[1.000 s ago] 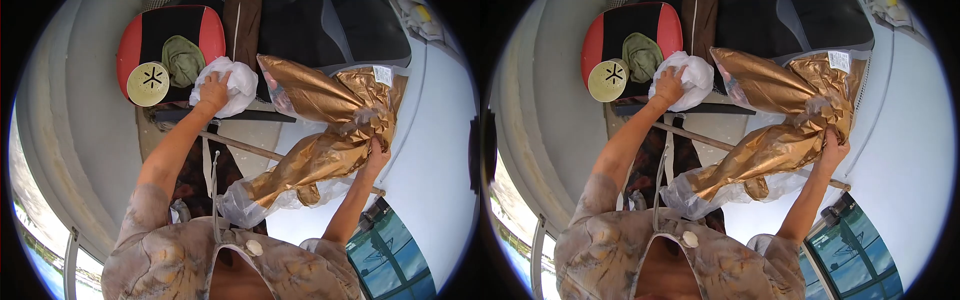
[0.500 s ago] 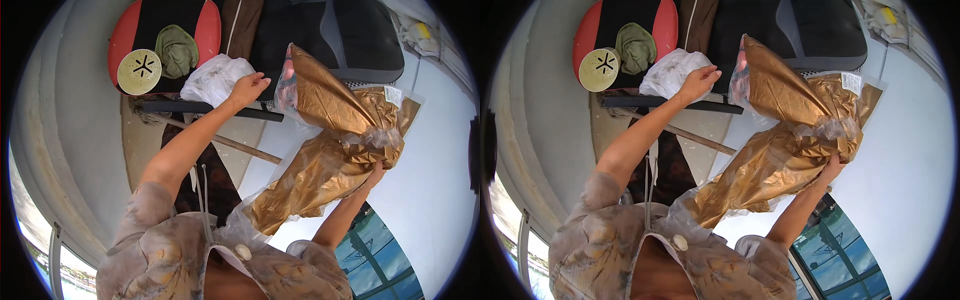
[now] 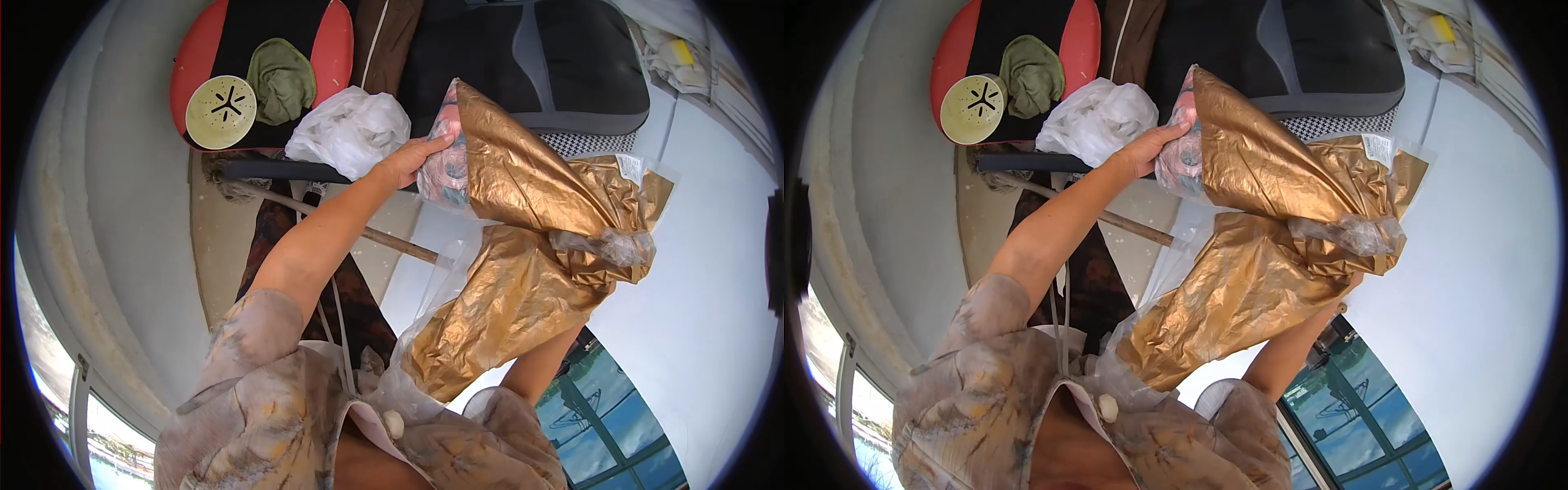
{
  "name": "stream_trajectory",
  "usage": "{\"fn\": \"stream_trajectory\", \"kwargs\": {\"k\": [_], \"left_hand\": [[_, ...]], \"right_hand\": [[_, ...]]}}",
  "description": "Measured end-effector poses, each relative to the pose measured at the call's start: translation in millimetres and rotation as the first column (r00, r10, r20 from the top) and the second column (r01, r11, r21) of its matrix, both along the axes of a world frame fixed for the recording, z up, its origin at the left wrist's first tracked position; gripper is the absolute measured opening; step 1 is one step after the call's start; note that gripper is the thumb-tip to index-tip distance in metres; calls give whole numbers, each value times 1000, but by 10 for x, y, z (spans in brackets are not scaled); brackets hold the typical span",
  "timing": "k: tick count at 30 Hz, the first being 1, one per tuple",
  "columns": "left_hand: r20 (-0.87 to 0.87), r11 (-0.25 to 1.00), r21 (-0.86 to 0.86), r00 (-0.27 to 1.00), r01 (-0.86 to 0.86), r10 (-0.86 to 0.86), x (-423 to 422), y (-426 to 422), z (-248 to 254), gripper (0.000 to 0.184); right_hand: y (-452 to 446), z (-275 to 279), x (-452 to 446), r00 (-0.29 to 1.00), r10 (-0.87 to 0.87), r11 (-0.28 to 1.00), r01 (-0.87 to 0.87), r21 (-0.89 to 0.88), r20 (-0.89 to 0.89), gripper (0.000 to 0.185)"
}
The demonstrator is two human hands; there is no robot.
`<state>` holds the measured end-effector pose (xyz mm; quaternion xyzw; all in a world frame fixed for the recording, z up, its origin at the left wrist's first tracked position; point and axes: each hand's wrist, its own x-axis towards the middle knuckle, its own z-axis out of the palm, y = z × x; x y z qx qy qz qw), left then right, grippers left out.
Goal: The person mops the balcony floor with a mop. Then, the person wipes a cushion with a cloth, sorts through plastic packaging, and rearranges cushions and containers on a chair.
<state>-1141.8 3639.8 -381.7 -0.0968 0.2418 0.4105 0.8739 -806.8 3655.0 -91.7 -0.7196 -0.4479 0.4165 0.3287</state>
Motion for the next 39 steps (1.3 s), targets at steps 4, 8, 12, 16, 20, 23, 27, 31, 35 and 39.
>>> {"fn": "stream_trajectory", "kwargs": {"k": [4,8,12,16,20,23,27,31,35,39], "left_hand": [[83,995,1,992,-98,97,-294,-65,201,62],[4,977,33,978,-210,210,-558,-231,239,55],[-96,966,24,961,-259,260,-765,-363,384,49],[-213,965,45,941,-260,263,-858,-448,576,49],[-311,980,19,930,-200,196,-957,-497,589,49],[-349,978,3,916,-209,197,-943,-522,603,49],[-461,978,18,866,-210,194,-957,-541,675,49],[-526,978,5,831,-211,182,-956,-531,730,49],[-580,979,19,795,-203,176,-966,-551,782,48],[-579,968,78,780,-237,237,-969,-547,795,48]], "right_hand": [[1,-146,-72,999,8,999,-10,-39,-44,35],[-23,-350,-175,995,15,996,-23,-83,-99,35],[5,-495,-276,990,30,992,-46,-117,-138,34],[50,-517,-336,985,51,989,-73,-132,-168,34],[43,-591,-433,980,67,983,-97,-156,-186,34],[-1,-589,-441,979,69,979,-104,-175,-193,34],[-30,-597,-443,976,65,974,-108,-200,-206,34],[-50,-570,-422,972,59,970,-110,-219,-225,34],[-88,-541,-407,970,51,966,-108,-234,-237,34],[-97,-506,-394,970,41,962,-103,-252,-241,34]]}}
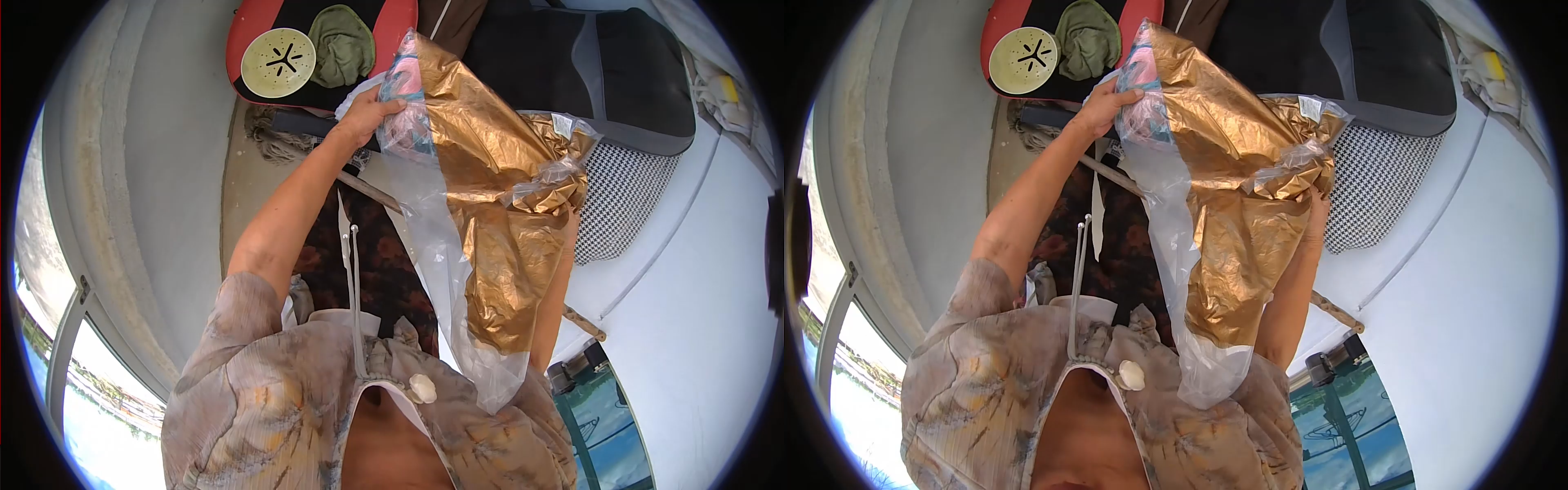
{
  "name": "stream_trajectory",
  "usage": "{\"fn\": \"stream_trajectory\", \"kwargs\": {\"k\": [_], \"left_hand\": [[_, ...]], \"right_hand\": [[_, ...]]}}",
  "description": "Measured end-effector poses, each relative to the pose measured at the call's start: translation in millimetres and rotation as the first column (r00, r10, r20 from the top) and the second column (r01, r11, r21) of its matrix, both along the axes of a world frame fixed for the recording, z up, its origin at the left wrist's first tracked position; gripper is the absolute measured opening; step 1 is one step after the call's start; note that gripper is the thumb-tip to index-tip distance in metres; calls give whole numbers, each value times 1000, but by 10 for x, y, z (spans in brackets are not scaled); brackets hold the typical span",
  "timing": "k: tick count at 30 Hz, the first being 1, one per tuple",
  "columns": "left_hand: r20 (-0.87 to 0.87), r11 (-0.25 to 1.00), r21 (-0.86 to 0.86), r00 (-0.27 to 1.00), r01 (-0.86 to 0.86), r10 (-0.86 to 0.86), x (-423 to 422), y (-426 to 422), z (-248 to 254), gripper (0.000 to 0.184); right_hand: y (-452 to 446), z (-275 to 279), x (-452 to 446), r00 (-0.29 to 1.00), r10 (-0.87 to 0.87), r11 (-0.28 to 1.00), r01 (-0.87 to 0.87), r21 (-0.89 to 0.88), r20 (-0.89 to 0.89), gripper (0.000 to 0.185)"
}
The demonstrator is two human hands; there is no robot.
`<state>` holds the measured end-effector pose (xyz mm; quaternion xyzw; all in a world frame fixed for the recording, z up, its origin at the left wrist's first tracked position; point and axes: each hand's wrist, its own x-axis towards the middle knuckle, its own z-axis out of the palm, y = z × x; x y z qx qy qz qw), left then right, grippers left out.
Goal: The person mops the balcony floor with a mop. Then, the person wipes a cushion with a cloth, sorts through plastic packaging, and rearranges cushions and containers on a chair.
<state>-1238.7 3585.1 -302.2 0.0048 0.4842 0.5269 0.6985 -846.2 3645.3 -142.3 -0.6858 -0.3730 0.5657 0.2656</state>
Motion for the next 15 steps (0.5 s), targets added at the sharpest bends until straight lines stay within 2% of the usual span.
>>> {"fn": "stream_trajectory", "kwargs": {"k": [3,15], "left_hand": [[5,999,-40,1000,21,-21,-28,10,13,43],[23,993,-42,993,113,-112,-105,-11,-71,49]], "right_hand": [[-25,18,22,1000,-4,1000,4,-12,-3,34],[-172,-24,81,1000,-18,999,18,-30,-3,34]]}}
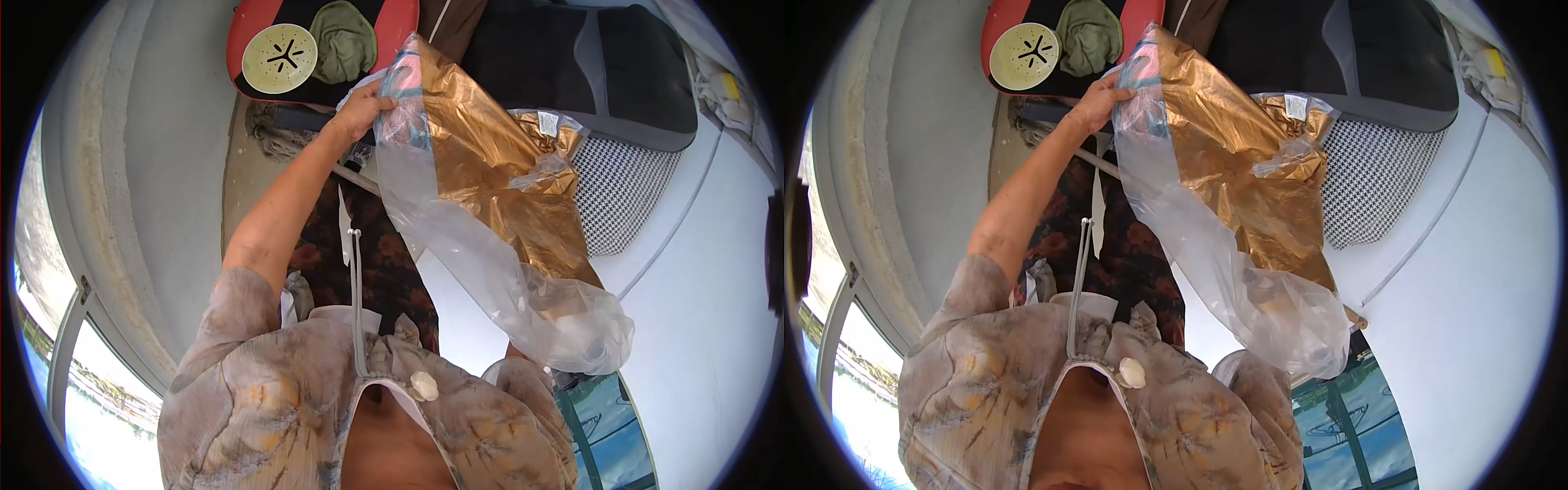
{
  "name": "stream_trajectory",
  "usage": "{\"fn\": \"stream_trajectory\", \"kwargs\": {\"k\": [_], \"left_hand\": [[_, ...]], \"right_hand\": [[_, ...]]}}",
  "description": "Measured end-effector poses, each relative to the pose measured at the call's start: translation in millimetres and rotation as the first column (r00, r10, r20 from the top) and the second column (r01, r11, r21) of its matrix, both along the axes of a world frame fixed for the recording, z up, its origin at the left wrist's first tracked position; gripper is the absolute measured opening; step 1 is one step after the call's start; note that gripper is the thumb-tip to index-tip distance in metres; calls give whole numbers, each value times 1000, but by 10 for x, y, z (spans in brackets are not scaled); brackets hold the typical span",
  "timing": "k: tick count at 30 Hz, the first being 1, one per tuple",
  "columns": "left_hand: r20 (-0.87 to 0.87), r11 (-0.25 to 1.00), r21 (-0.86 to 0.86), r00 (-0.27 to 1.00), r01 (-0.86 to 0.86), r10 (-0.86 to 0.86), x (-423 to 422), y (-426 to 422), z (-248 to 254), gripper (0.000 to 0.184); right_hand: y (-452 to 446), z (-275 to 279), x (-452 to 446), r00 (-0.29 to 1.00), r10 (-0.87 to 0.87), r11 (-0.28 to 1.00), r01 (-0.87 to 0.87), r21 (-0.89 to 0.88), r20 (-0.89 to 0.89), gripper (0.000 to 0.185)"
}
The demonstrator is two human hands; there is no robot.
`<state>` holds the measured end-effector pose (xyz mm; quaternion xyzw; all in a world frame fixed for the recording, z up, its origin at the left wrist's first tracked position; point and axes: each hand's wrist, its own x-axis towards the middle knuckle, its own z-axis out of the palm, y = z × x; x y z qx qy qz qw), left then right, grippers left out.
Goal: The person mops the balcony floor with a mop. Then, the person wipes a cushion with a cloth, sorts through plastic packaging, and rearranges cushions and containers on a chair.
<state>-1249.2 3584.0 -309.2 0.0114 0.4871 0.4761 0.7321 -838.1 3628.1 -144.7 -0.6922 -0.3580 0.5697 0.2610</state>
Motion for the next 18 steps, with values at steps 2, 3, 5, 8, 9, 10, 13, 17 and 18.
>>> {"fn": "stream_trajectory", "kwargs": {"k": [2,3,5,8,9,10,13,17,18], "left_hand": [[-6,1000,-17,1000,-13,13,2,-12,-43,52],[-9,999,-26,1000,-19,19,7,-24,-67,53],[-49,997,-78,999,-3,-1,-5,-29,-110,57],[-163,989,-115,981,90,-108,-44,-98,-185,62],[-210,983,-125,965,133,-158,-66,-114,-175,63],[-238,980,-121,954,156,-181,-82,-132,-166,62],[-411,960,-79,868,269,-278,-148,-277,-150,56],[-592,941,51,769,334,-240,-260,-524,-169,51],[-566,951,95,802,296,-193,-257,-544,-69,51]], "right_hand": [[-24,-13,8,1000,1,1000,-1,-2,2,34],[-30,-18,11,1000,0,1000,0,-3,0,34],[-36,-38,-5,1000,3,1000,-3,-6,-1,34],[-58,-102,-24,1000,9,1000,-9,-12,-8,34],[-57,-107,-32,1000,11,1000,-11,-16,-14,34],[-60,-124,-43,1000,8,1000,-8,-21,-18,34],[-81,-354,-41,999,19,999,-20,-37,-41,34],[-48,-566,-411,995,-89,985,81,-151,-52,34],[-18,-417,-679,987,-162,968,156,-197,-15,35]]}}
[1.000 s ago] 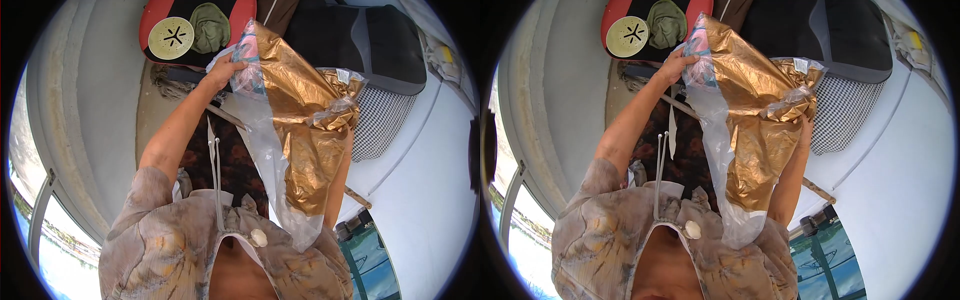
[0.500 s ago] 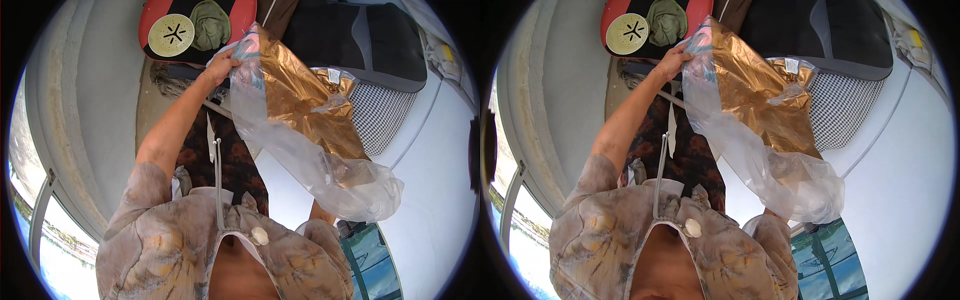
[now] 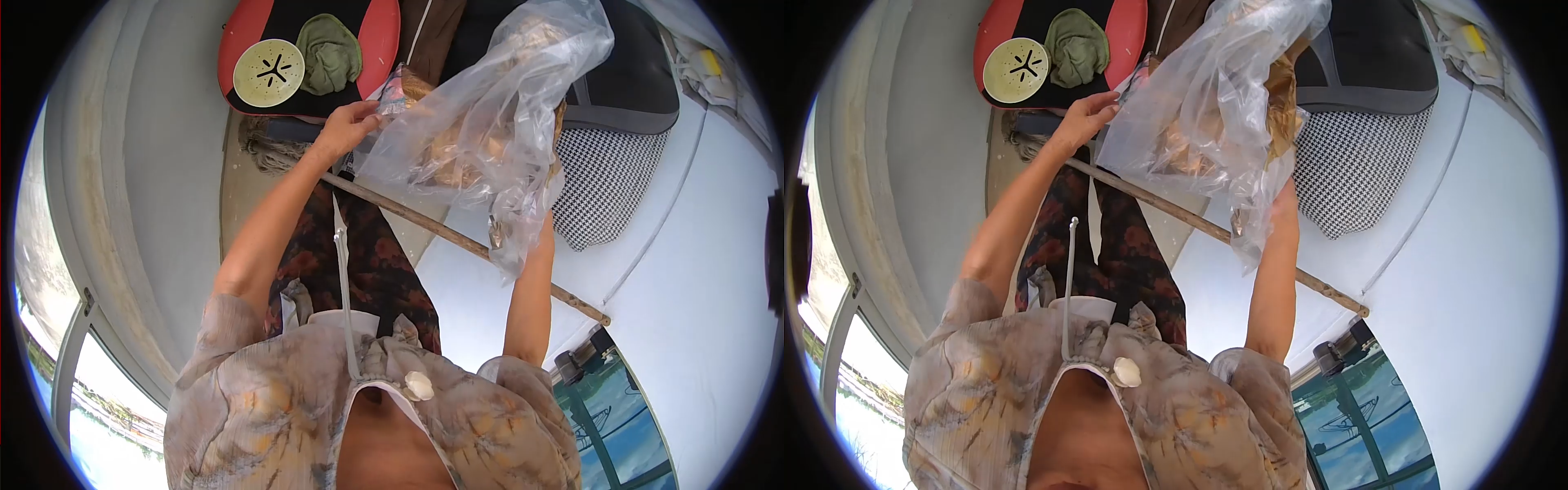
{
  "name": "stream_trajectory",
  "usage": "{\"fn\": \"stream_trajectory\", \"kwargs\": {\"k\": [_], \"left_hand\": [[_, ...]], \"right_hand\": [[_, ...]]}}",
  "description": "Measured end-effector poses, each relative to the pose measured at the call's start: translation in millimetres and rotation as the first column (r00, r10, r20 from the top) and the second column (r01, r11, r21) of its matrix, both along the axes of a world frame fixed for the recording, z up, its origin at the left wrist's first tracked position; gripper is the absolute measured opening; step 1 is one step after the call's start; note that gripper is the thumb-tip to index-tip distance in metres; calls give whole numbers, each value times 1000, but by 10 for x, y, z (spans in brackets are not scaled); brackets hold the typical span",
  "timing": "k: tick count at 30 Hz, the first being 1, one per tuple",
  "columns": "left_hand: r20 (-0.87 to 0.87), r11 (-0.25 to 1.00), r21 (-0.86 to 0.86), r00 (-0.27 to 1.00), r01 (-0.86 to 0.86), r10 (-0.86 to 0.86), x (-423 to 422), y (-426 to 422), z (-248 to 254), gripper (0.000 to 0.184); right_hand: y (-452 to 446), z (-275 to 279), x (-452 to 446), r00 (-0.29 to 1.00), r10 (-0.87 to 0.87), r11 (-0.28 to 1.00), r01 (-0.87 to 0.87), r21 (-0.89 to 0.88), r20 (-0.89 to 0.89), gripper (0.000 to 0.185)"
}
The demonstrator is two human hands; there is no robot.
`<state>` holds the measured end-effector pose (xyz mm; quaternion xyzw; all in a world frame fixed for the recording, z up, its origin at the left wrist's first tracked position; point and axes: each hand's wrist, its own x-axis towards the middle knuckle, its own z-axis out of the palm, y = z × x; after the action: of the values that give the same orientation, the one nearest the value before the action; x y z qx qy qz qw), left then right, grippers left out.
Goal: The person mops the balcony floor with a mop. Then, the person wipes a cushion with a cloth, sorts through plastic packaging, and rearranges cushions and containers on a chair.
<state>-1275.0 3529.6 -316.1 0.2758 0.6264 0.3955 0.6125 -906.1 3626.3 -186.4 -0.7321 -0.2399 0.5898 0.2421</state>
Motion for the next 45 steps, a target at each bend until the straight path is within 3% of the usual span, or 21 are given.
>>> {"fn": "stream_trajectory", "kwargs": {"k": [1,4,7,9,13,16,19,20,22,23,26,29,32,35,39,40,43,45], "left_hand": [[55,999,-39,998,-26,29,5,42,192,55],[224,985,-56,959,-165,173,-24,36,590,59],[228,975,125,961,-186,154,20,43,822,58],[177,979,147,978,-140,113,94,79,847,58],[110,979,190,993,-69,48,116,70,704,48],[174,997,-31,981,-77,81,39,40,507,33],[276,939,-131,898,-317,341,2,42,400,20],[251,928,-142,894,-344,370,-35,53,372,18],[202,904,-159,883,-397,423,-118,93,319,16],[217,881,-162,855,-444,471,-141,132,290,15],[143,872,-135,862,-471,487,-301,242,188,15],[131,871,-146,864,-469,487,-397,266,113,15],[125,851,-155,844,-502,521,-428,303,117,14],[163,839,-172,826,-516,540,-480,224,-34,13],[212,792,-161,763,-589,610,-502,227,34,16],[244,767,-165,728,-620,641,-510,258,34,16],[322,748,-164,682,-643,656,-607,380,-20,15],[370,758,-125,679,-641,635,-702,490,-49,14]], "right_hand": [[58,90,-182,997,-74,995,76,-59,30,35],[71,0,-153,996,-4,998,10,-65,85,37],[76,2,-134,992,43,994,-31,-102,116,36],[65,26,-150,995,62,994,-54,-98,84,36],[27,103,-269,985,136,990,-131,55,-105,37],[129,214,-425,930,235,959,-176,220,-282,38],[249,201,-537,842,265,948,-140,285,-470,41],[310,169,-508,833,3,996,49,80,-553,45],[377,161,-505,665,-513,858,377,-350,-542,54],[368,148,-499,667,-439,899,333,-285,-603,52],[358,21,-533,875,-126,992,121,-40,-468,47],[287,-2,-622,971,64,997,-52,58,-229,52],[201,-68,-661,969,231,956,-242,168,86,54],[161,-154,-624,845,321,856,-452,251,427,54],[257,-3,-757,457,176,592,-756,277,872,57],[285,34,-808,353,100,511,-821,256,930,59],[433,123,-1008,307,-7,388,-876,286,952,66],[667,-62,-905,209,232,421,-902,95,950,70]]}}
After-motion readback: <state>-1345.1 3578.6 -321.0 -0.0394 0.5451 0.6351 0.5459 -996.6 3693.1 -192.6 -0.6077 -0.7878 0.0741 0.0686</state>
